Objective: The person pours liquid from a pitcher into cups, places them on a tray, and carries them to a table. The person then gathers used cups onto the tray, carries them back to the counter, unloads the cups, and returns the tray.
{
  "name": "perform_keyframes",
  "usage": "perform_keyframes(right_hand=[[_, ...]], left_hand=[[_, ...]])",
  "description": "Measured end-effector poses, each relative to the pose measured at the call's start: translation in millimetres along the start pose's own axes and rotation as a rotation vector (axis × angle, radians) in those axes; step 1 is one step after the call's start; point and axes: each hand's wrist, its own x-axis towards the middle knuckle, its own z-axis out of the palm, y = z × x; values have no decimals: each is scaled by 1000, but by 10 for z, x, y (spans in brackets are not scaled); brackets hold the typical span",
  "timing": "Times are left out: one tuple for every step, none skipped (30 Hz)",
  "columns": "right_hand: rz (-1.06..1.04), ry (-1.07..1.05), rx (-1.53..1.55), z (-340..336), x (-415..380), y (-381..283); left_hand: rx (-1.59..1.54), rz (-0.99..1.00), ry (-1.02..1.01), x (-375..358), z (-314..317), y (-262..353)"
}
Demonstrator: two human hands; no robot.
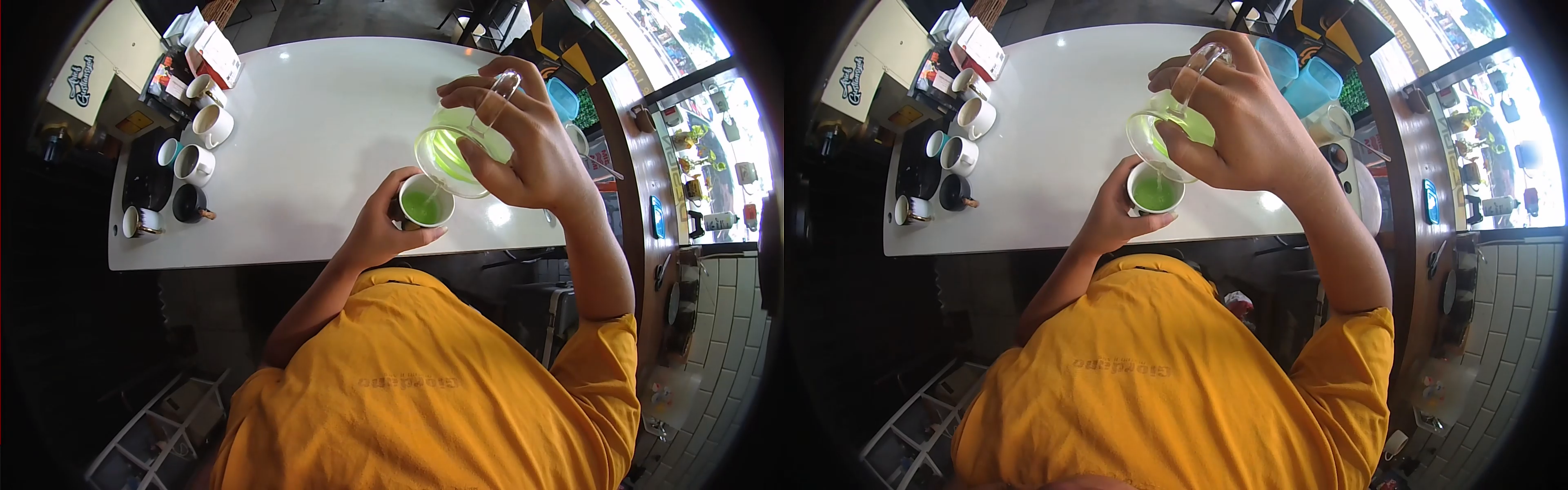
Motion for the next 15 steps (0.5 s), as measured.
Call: perform_keyframes(right_hand=[[1,-22,-9,-17,-10,-1],[2,-45,-18,-28,-21,-1],[5,-45,-19,-29,-29,-2],[6,-40,-17,-25,-37,-4],[8,-35,-15,-21,-46,-5],[11,-37,-16,-20,-53,-4],[11,-41,-5,-18,-59,-1],[11,-45,6,-20,-66,0],[13,-45,5,-26,-72,-1],[17,-53,5,-34,-80,-4],[22,-62,6,-38,-85,-7],[23,-62,6,-29,-86,-7],[19,-27,7,-11,-82,-6],[14,9,8,1,-83,-5],[15,9,7,5,-88,-3]], left_hand=[[11,-4,-5,6,2,-7],[10,-5,-8,12,4,-13],[12,-4,-12,19,5,-19],[14,-4,-17,23,7,-24],[13,-5,-20,24,14,-28],[7,-11,-18,25,20,-31],[2,-16,-16,28,24,-33],[1,-17,-18,31,29,-35],[14,4,-24,36,33,-38],[27,25,-30,38,38,-41],[27,24,-31,38,44,-40],[23,24,-29,38,53,-35],[19,24,-28,38,58,-33],[19,23,-29,37,61,-38],[29,32,-27,38,63,-45]])
